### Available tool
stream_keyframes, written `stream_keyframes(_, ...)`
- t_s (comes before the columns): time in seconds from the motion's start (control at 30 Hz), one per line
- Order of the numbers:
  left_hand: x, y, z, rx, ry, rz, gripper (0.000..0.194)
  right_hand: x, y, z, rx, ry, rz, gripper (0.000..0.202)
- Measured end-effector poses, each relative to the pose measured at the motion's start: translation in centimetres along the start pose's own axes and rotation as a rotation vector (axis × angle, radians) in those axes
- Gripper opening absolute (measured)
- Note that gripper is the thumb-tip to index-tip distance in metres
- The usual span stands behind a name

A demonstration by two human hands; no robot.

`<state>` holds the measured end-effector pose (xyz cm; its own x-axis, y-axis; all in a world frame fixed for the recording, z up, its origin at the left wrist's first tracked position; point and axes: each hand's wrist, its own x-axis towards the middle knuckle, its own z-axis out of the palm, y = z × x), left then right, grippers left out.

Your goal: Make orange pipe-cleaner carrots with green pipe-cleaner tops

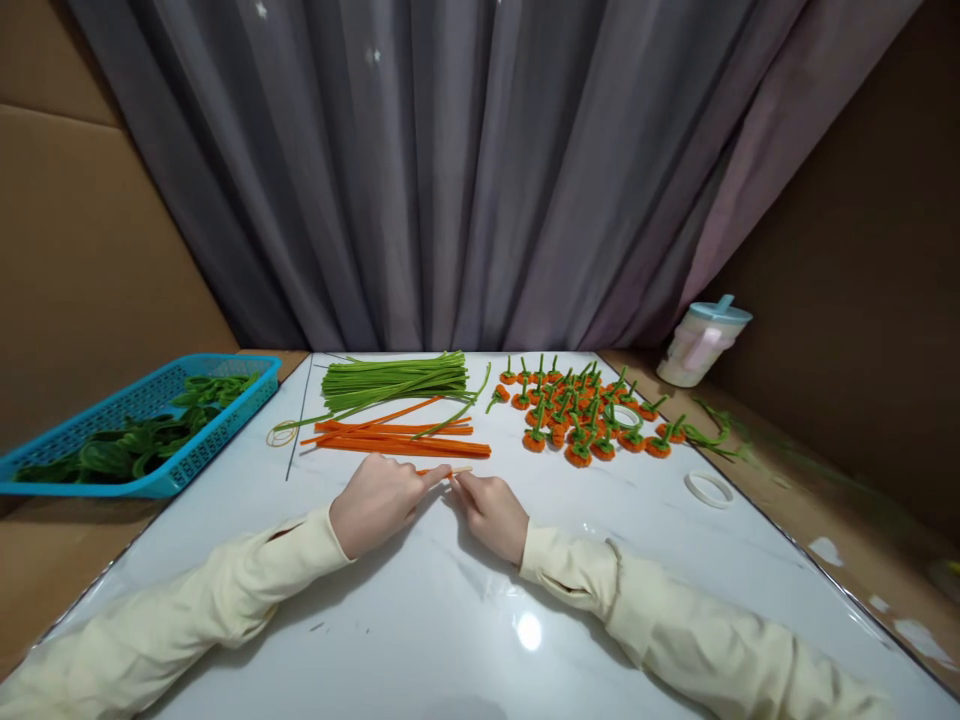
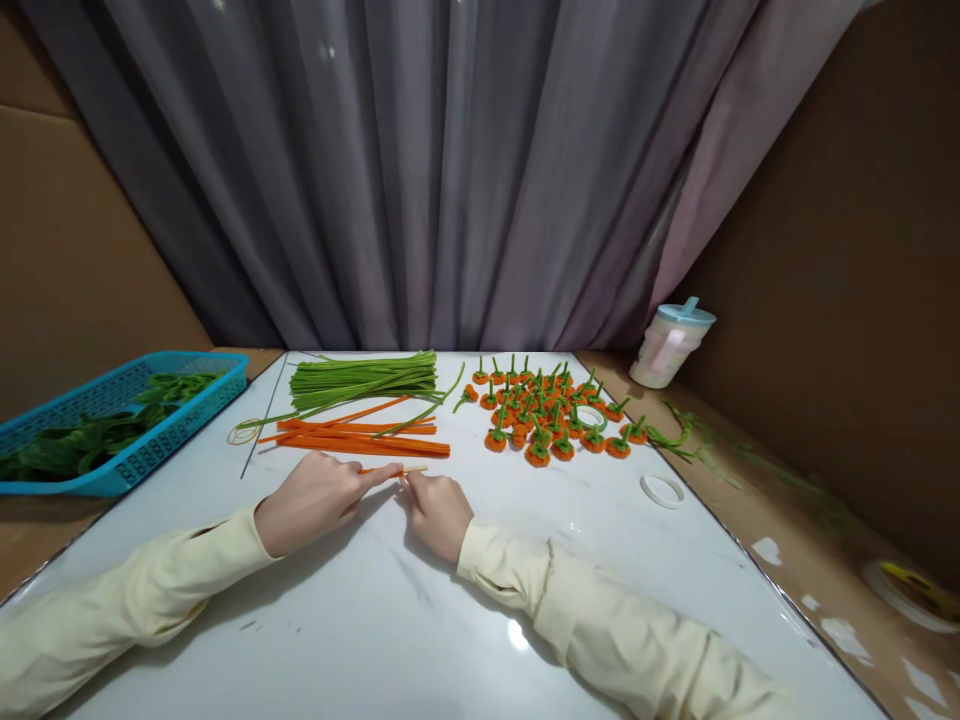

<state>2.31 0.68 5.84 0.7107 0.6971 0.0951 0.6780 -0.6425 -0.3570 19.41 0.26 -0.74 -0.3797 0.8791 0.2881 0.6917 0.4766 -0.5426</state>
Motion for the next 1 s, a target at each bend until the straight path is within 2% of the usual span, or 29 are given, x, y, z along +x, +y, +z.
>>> stream_keyframes(0.07,-0.1,-0.1,-0.4,-0.027,-0.028,0.003,0.046,-0.3,0.3,0.1,-0.152,0.012,-0.079,0.007)
stream_keyframes(0.2,-0.3,-0.3,-1.3,-0.071,-0.080,-0.004,0.046,-0.5,0.7,0.4,-0.504,0.137,-0.311,0.009)
stream_keyframes(0.33,-0.6,-0.7,-2.0,-0.114,-0.066,0.029,0.040,-0.4,0.4,0.1,-0.579,0.287,-0.462,0.010)
stream_keyframes(0.43,-0.9,-1.3,-2.5,-0.131,-0.041,0.085,0.036,-0.3,0.1,-0.3,-0.568,0.319,-0.520,0.015)
stream_keyframes(0.53,-1.1,-1.8,-3.0,-0.151,-0.028,0.165,0.029,-0.2,0.2,-0.4,-0.486,0.266,-0.552,0.018)
stream_keyframes(0.7,-0.7,-3.1,-3.3,-0.307,-0.109,0.255,0.028,0.0,0.5,-0.4,-0.080,0.093,-0.540,0.019)
stream_keyframes(0.87,0.9,-4.9,-2.0,-0.682,-0.214,0.314,0.028,0.4,0.1,-1.0,0.256,0.047,-0.420,0.025)
stream_keyframes(1.0,1.8,-5.5,-0.5,-1.034,-0.292,0.305,0.029,0.5,-0.2,-1.4,0.386,0.049,-0.307,0.023)
